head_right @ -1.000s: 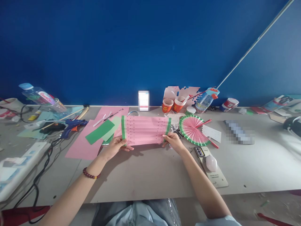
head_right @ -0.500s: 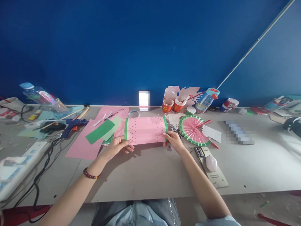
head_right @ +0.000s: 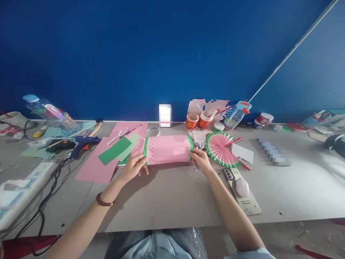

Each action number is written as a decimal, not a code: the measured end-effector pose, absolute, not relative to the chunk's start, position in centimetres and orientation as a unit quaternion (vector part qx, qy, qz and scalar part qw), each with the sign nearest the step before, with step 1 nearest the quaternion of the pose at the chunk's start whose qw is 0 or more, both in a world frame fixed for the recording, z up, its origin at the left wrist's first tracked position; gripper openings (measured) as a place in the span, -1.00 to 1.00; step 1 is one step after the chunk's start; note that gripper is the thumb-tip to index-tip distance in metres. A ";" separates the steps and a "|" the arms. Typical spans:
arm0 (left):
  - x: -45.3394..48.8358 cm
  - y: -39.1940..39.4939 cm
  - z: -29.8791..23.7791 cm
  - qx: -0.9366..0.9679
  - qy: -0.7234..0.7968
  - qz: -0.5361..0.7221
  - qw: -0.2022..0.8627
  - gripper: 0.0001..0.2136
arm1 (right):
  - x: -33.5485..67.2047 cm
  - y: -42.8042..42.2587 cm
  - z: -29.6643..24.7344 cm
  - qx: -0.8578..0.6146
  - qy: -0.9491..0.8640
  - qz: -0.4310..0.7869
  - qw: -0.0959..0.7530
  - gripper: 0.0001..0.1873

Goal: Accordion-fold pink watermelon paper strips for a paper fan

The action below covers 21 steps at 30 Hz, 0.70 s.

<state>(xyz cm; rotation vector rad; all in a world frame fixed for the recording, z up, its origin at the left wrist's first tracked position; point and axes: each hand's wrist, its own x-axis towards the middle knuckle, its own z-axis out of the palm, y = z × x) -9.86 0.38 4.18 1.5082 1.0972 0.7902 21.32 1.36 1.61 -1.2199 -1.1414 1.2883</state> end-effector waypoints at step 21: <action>-9.2 0.6 1.8 0.854 0.420 0.297 0.080 -0.76 | 21.5 2.4 -1.1 -0.504 -0.755 0.135 0.397 -0.52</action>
